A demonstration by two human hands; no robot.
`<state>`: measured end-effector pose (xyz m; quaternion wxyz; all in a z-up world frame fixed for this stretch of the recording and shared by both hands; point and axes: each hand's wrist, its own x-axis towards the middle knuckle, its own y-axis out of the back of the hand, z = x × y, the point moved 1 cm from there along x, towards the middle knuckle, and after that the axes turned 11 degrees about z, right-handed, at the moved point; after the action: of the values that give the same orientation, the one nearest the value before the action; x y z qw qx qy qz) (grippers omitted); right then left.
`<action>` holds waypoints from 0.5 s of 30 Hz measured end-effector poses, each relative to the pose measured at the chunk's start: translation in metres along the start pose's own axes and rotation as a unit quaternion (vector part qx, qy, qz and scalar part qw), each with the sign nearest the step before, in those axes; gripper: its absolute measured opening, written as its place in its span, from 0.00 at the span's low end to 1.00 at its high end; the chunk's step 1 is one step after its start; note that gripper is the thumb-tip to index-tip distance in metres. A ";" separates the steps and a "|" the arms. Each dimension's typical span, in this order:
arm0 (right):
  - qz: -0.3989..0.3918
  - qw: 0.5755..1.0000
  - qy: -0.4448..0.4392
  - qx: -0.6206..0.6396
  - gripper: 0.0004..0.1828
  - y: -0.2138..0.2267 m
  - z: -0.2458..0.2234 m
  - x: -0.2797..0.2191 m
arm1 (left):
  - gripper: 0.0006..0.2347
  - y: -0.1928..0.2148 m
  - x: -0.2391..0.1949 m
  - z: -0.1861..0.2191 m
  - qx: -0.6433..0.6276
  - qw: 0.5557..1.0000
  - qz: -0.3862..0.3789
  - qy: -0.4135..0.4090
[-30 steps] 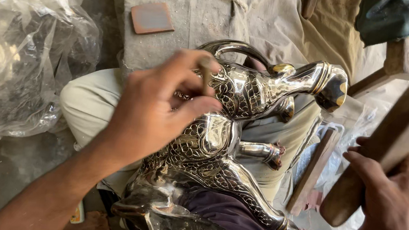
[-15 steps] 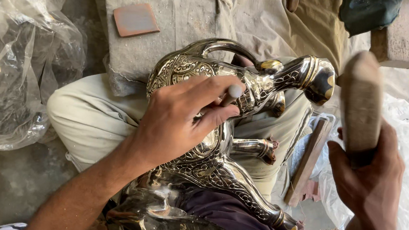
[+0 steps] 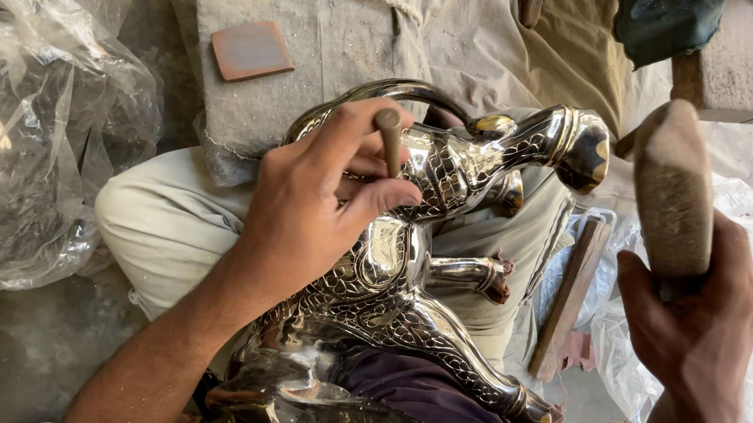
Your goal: The person holds a metal elephant figurine on their lap and uses a chisel and wooden mallet to engrave decorative patterns on its surface. They repeatedly tap the chisel into the metal to create fine details.
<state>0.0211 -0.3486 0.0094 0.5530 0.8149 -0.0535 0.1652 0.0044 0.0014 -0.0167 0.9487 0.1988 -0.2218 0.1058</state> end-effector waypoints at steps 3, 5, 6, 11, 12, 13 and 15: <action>0.009 0.999 -0.010 0.032 0.23 -0.004 0.005 -0.007 | 0.18 -0.008 -0.002 -0.002 0.028 0.998 -0.006 -0.057; 0.045 0.985 -0.063 0.152 0.26 -0.010 0.008 -0.010 | 0.19 -0.013 0.001 -0.006 0.055 0.995 -0.054 -0.070; 0.063 0.971 -0.089 0.211 0.28 -0.011 0.010 -0.011 | 0.19 -0.016 0.003 -0.007 0.067 0.992 -0.077 -0.077; 0.019 0.989 -0.041 0.143 0.23 -0.018 0.017 -0.017 | 0.16 -0.026 0.014 -0.004 0.042 0.974 -0.137 -0.175; 0.031 0.989 -0.031 0.144 0.23 -0.021 0.018 -0.018 | 0.17 -0.025 0.015 -0.002 0.043 0.970 -0.139 -0.193; 0.042 0.989 -0.022 0.143 0.23 -0.022 0.020 -0.020 | 0.15 -0.025 0.014 -0.001 0.089 0.958 -0.168 -0.213; 0.066 0.973 -0.062 0.211 0.27 -0.029 0.023 -0.021 | 0.14 -0.024 0.013 0.003 0.180 0.924 -0.224 -0.253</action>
<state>0.0142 -0.3610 -0.0310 0.3519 0.9166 -0.1053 0.1580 0.0219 -0.0200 -0.0158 0.8086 0.4306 -0.3810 -0.1252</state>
